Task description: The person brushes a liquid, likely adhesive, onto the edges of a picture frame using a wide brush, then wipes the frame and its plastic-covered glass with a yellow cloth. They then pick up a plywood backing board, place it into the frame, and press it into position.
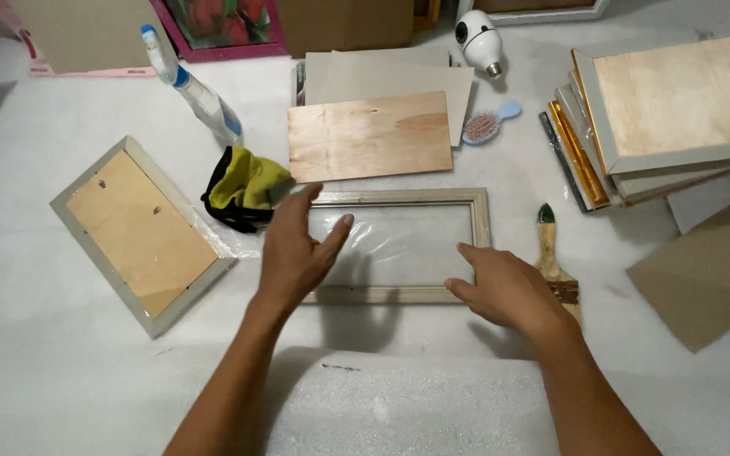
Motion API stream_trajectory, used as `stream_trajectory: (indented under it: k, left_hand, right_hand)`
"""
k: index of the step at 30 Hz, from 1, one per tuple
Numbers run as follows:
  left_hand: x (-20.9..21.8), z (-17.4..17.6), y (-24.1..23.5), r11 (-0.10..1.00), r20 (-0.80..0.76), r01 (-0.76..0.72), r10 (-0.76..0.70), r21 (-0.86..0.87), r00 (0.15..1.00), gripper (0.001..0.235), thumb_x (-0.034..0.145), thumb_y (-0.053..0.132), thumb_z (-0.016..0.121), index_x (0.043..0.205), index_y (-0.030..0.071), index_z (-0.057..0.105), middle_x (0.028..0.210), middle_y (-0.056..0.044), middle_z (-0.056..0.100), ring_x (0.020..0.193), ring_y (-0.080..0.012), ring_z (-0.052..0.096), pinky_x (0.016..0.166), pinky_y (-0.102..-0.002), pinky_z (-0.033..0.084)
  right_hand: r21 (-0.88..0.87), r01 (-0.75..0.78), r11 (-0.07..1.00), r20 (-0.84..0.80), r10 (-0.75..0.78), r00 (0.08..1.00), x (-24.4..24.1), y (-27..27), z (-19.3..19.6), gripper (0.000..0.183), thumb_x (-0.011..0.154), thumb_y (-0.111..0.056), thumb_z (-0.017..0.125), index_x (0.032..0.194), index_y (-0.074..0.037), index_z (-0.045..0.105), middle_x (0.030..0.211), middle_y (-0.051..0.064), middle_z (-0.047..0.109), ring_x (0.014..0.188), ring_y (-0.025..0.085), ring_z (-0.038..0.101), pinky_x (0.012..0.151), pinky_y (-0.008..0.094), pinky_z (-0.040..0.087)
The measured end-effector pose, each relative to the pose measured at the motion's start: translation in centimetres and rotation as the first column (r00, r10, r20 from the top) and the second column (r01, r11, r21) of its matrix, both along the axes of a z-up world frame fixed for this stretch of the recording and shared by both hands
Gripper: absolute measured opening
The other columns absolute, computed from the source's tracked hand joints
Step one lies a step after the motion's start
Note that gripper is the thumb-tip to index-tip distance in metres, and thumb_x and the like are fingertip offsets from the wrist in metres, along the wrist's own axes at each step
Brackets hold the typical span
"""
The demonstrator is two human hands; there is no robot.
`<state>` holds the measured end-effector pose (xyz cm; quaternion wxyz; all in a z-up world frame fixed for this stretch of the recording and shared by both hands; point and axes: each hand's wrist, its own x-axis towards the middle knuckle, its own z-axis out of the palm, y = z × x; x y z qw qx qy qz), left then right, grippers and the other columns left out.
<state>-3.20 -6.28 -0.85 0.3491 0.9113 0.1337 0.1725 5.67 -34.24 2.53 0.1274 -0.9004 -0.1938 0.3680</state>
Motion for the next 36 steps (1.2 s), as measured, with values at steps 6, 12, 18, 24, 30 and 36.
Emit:
stream_trajectory:
  k: [6,12,18,24,30,36]
  left_hand:
    - [-1.1,-4.6,-1.1,0.979,-0.094,0.001,-0.02,-0.202,0.995,0.056,0.093,0.032,0.071,0.138,0.002,0.057,0.125,-0.022,0.065,0.121,-0.0417,0.063,0.105,-0.052,0.049]
    - [1.0,-7.2,1.0,0.99,-0.122,0.141,-0.14,-0.003,0.983,0.06,0.095,0.037,0.067,0.144,0.005,0.052,0.126,-0.02,0.062,0.119,-0.0429,0.061,0.099,-0.056,0.05]
    - [1.8,-7.8,2.5,0.986,-0.181,0.11,-0.131,-0.123,0.975,0.064,0.092,0.043,0.067,0.145,0.01,0.052,0.132,-0.018,0.06,0.126,-0.0412,0.058,0.101,-0.055,0.048]
    - [1.9,-6.8,3.3,0.975,-0.055,0.059,-0.072,-0.215,0.996,0.056,0.091,0.031,0.066,0.137,0.001,0.055,0.136,-0.017,0.059,0.123,-0.0343,0.058,0.103,-0.043,0.048]
    - [2.1,-6.2,4.0,0.968,-0.136,0.033,-0.068,-0.247,0.988,0.059,0.093,0.035,0.063,0.14,0.001,0.052,0.136,-0.019,0.058,0.121,-0.0353,0.058,0.102,-0.045,0.048]
    - [2.2,-6.9,3.5,0.975,-0.061,0.05,-0.064,-0.219,0.996,0.059,0.093,0.033,0.064,0.14,0.001,0.051,0.134,-0.019,0.059,0.119,-0.0354,0.059,0.1,-0.045,0.048]
  right_hand:
    - [-0.025,0.034,0.999,-0.033,-0.035,0.999,-0.2,0.7,-0.4,0.071,0.093,-0.039,0.058,0.155,-0.007,0.044,0.144,0.023,0.061,0.136,0.042,0.057,0.111,0.057,0.046]
    - [-0.162,-0.015,0.987,-0.035,0.009,0.999,0.4,1.8,-1.6,0.071,0.092,-0.042,0.059,0.155,-0.012,0.045,0.145,0.02,0.062,0.137,0.04,0.057,0.111,0.055,0.048]
    - [-0.179,0.029,0.983,-0.028,-0.034,0.999,0.4,1.9,-3.2,0.069,0.093,-0.04,0.06,0.155,-0.011,0.046,0.145,0.021,0.062,0.136,0.04,0.059,0.111,0.053,0.05]
    - [-0.529,-0.015,0.848,-0.082,-0.034,0.996,0.3,5.2,-1.1,0.062,0.1,-0.048,0.055,0.156,-0.034,0.034,0.154,-0.005,0.054,0.135,0.016,0.062,0.115,0.041,0.053]
    - [-0.621,-0.008,0.784,-0.043,-0.024,0.999,0.7,4.7,1.6,0.061,0.1,-0.05,0.057,0.156,-0.041,0.033,0.145,-0.008,0.064,0.111,0.008,0.078,0.098,0.032,0.066]
    - [-0.692,-0.027,0.721,0.145,0.176,0.974,3.5,0.9,0.3,0.063,0.094,-0.063,0.053,0.152,-0.045,0.037,0.158,-0.015,0.047,0.141,0.011,0.056,0.12,0.042,0.052]
